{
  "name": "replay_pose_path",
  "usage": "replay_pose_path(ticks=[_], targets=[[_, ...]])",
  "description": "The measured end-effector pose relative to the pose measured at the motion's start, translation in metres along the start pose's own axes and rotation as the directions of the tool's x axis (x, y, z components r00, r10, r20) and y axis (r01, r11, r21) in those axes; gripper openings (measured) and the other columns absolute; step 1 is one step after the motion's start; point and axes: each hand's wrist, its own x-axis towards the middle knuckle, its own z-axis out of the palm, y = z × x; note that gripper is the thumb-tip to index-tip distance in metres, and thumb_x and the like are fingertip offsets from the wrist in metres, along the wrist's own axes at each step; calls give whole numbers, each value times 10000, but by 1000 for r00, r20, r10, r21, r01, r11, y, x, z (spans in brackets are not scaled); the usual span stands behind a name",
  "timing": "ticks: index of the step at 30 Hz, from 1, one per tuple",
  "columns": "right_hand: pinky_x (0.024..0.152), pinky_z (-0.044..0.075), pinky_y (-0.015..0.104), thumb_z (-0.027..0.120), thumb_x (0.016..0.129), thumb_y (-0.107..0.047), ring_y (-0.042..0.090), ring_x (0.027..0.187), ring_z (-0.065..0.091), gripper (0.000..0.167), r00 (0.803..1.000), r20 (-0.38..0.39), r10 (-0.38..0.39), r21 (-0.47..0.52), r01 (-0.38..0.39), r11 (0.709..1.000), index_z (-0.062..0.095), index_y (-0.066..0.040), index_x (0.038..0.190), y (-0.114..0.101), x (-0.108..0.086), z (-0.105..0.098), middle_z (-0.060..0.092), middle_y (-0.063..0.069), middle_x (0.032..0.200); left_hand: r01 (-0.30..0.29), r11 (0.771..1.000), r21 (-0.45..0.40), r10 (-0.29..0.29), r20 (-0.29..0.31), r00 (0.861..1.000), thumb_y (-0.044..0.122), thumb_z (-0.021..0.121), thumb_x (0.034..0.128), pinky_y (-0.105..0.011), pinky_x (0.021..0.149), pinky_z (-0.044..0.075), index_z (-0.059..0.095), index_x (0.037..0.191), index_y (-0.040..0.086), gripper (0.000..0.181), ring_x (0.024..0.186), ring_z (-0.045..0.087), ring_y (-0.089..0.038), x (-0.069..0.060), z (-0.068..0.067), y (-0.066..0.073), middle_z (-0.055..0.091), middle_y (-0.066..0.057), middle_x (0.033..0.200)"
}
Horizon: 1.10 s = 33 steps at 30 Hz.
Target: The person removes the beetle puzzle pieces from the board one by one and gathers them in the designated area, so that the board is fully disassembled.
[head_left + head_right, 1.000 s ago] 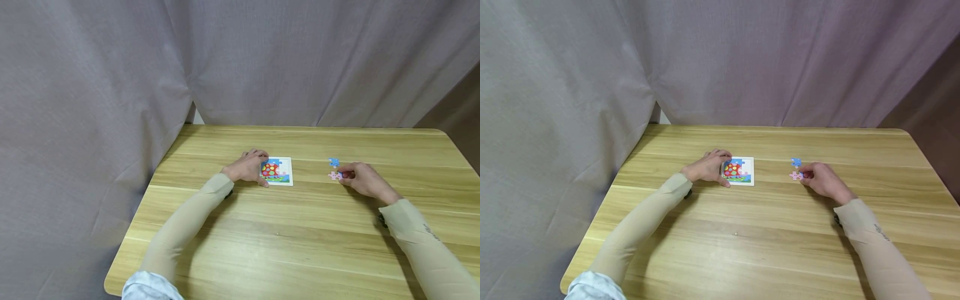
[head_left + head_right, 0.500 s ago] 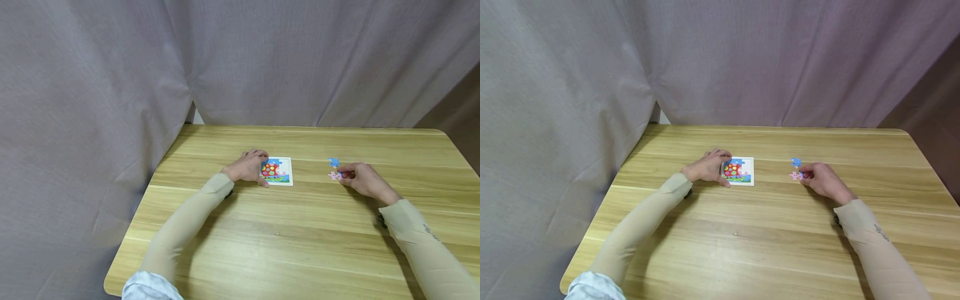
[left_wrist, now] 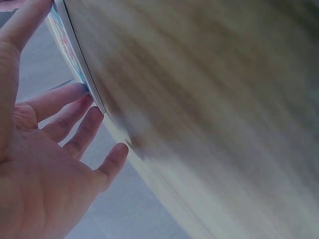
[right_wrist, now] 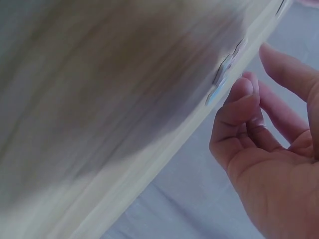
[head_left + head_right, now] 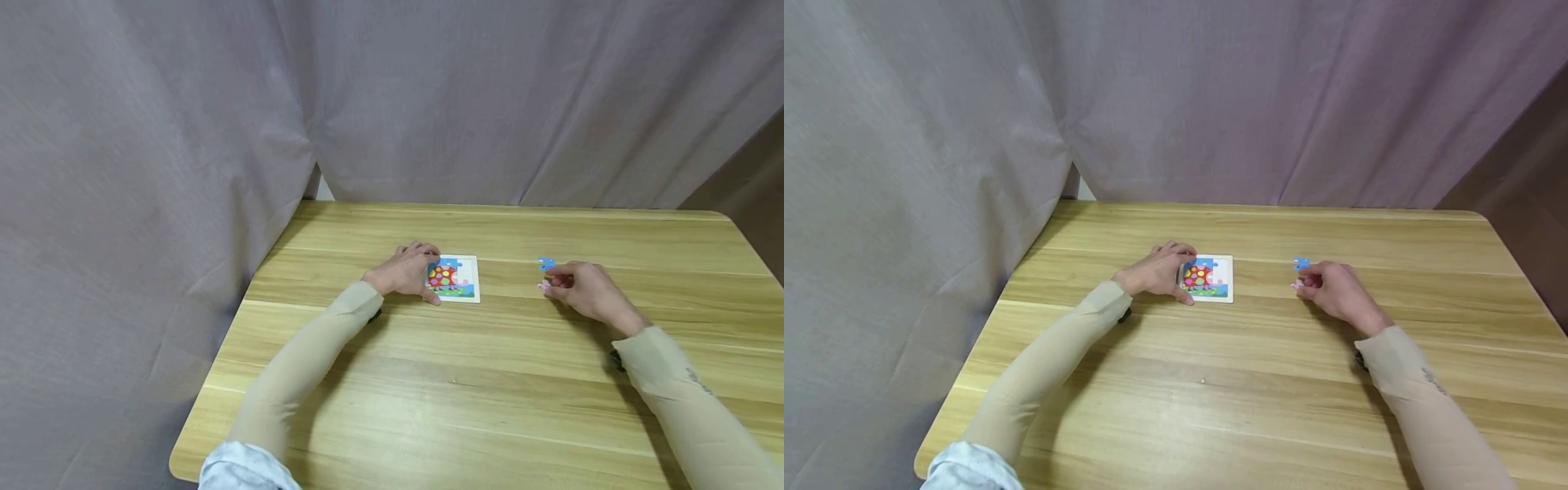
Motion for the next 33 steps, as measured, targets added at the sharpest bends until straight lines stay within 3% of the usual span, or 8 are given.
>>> replay_pose_path(ticks=[6,14,19,25,33], targets=[[704,482,197,821,980,-140,122,836,626,314,999,6,-39,1,39,999,776,83,1195,-13,4,10,769,100,943,9,1000,7,-9,5,1000,637,908,815,-508,1320,337,531,1621,153,1013,1598,354,-233,1,0,0,431,24,1720],[672,494,191,810,982,-125,161,861,639,394,996,81,-35,107,26,994,734,132,1269,-46,11,23,784,150,997,8,1000,3,-8,-4,1000,624,911,820,-535,1328,335,527,1624,140,1014,1602,355,-251,1,1,0,436,11,1716],[674,501,188,816,960,-80,153,842,647,355,995,71,-72,139,61,988,750,127,1241,-62,19,38,787,138,965,6,1000,4,-6,-4,1000,625,913,816,-539,1336,328,526,1625,150,1015,1599,357,-248,2,3,-1,437,13,1717],[712,499,208,838,933,-83,138,829,647,309,992,65,-107,119,99,988,786,79,1191,-77,29,51,773,99,920,4,1000,20,-4,-2,1000,634,908,817,-536,1323,345,526,1624,154,1014,1584,367,-246,3,2,1,437,15,1716],[776,528,289,843,933,-93,199,882,670,330,985,141,-95,105,81,991,778,69,1213,-93,39,58,766,133,981,1,1000,6,-1,-2,1000,638,904,820,-530,1319,347,527,1625,154,1012,1578,372,-243,2,2,3,440,12,1714]])
